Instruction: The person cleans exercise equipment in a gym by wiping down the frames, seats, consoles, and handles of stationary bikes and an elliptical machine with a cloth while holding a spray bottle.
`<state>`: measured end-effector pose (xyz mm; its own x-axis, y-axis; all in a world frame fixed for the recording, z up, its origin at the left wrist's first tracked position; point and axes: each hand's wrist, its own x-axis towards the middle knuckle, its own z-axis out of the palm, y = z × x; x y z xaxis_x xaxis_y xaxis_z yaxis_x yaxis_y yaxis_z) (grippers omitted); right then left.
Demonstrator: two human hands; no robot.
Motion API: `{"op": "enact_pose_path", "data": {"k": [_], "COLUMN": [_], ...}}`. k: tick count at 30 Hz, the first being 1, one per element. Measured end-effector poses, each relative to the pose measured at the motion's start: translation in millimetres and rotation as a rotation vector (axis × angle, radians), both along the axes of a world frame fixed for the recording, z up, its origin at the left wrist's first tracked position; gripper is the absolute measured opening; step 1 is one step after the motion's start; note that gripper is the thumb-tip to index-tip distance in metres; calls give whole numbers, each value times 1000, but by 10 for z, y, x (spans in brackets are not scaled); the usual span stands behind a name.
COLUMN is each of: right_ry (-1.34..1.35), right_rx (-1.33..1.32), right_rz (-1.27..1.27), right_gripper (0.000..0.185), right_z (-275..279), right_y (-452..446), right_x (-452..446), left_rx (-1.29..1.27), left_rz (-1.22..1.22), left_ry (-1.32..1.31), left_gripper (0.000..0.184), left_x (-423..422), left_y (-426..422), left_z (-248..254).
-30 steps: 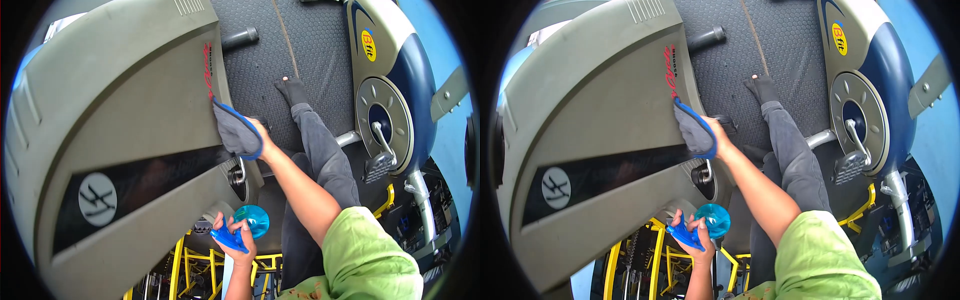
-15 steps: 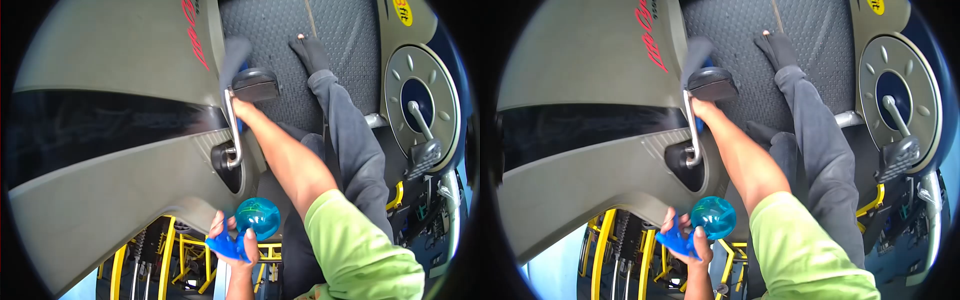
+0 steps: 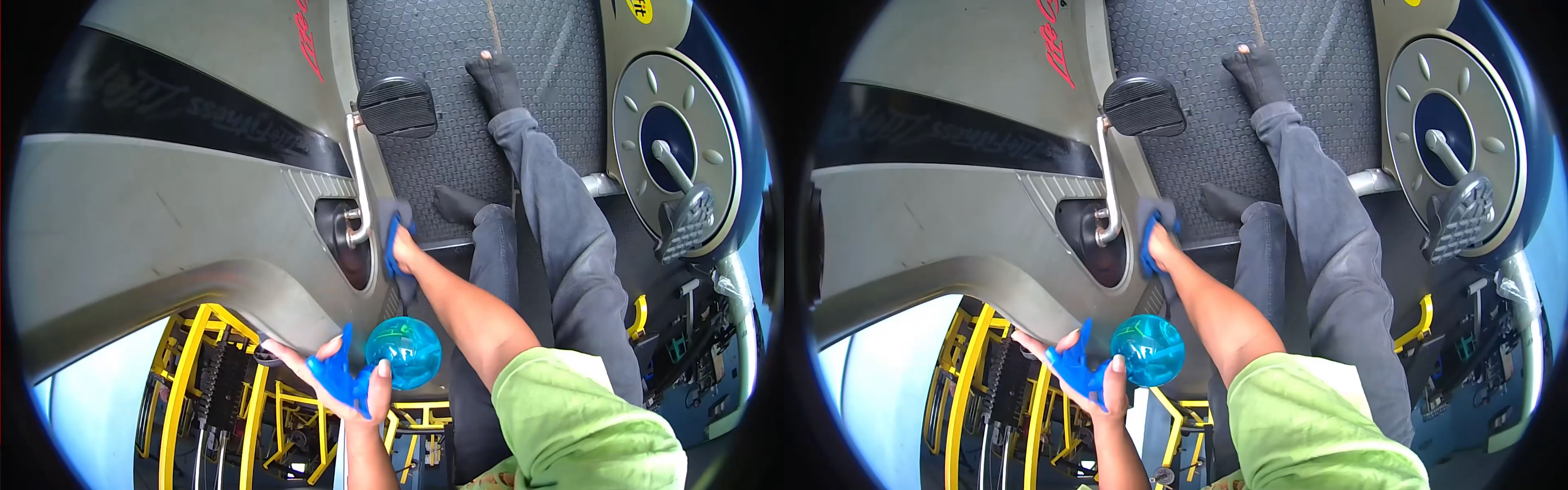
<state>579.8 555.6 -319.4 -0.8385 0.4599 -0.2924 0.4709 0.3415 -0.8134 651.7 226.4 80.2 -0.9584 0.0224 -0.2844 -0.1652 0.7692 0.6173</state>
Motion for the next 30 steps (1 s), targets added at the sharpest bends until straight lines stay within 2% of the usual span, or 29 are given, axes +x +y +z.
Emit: {"op": "enact_pose_path", "data": {"k": [2,4,5,8,9,10,11,12,13,14,16,17,18,19,22,27,30], "right_ry": [-335,-243,-151,-125,-90,-101,-99,-96,-108,-109,-160,-149,-256,-365,-300,-284,-308], "right_rx": [-5,-26,-45,-71,106,97,51,5,-67,-72,80,86,57,31,112,123,268], "right_rz": [-154,-114,-80,-80,-16,-25,-34,-41,-46,-46,57,65,78,87,143,201,189], "right_gripper": [35,36,37,37,39,39,39,39,43,43,47,47,49,51,48,48,49], "right_z": [-11,11,4,-91,-144,-171,-211,-225,-222,-254,-263,-195,-112,-26,-61,-121,-142], "right_y": [-92,-141,-167,-148,-142,-139,-122,-125,-136,-135,-109,-109,-102,-85,-104,-97,-145], "right_x": [273,497,558,623,614,636,654,691,708,730,693,633,594,560,551,547,555], "left_rx": [29,-61,-70,-63,-92,-118,45,39,4,9,17,81,150,149,208,270,221], "left_rz": [32,-219,-200,-210,-259,-306,0,-5,-44,-75,-104,-62,-20,-10,24,227,206], "left_ry": [-120,-71,-93,-87,-137,-184,-200,-212,-236,-258,-272,-279,-286,-306,-331,-249,-74], "left_gripper": [73,54,53,52,55,58,64,64,91,90,89,75,62,60,58,56,55], "left_x": [90,37,14,-17,-9,17,141,160,151,142,159,180,186,175,157,-128,-234], "left_y": [-8,-22,20,26,-31,-73,-19,-38,-49,-75,-155,-178,-184,-185,-232,-145,-113], "left_z": [-87,-114,-109,-152,-132,-126,-182,-187,-174,-155,-152,-182,-172,-145,-80,339,519]}}
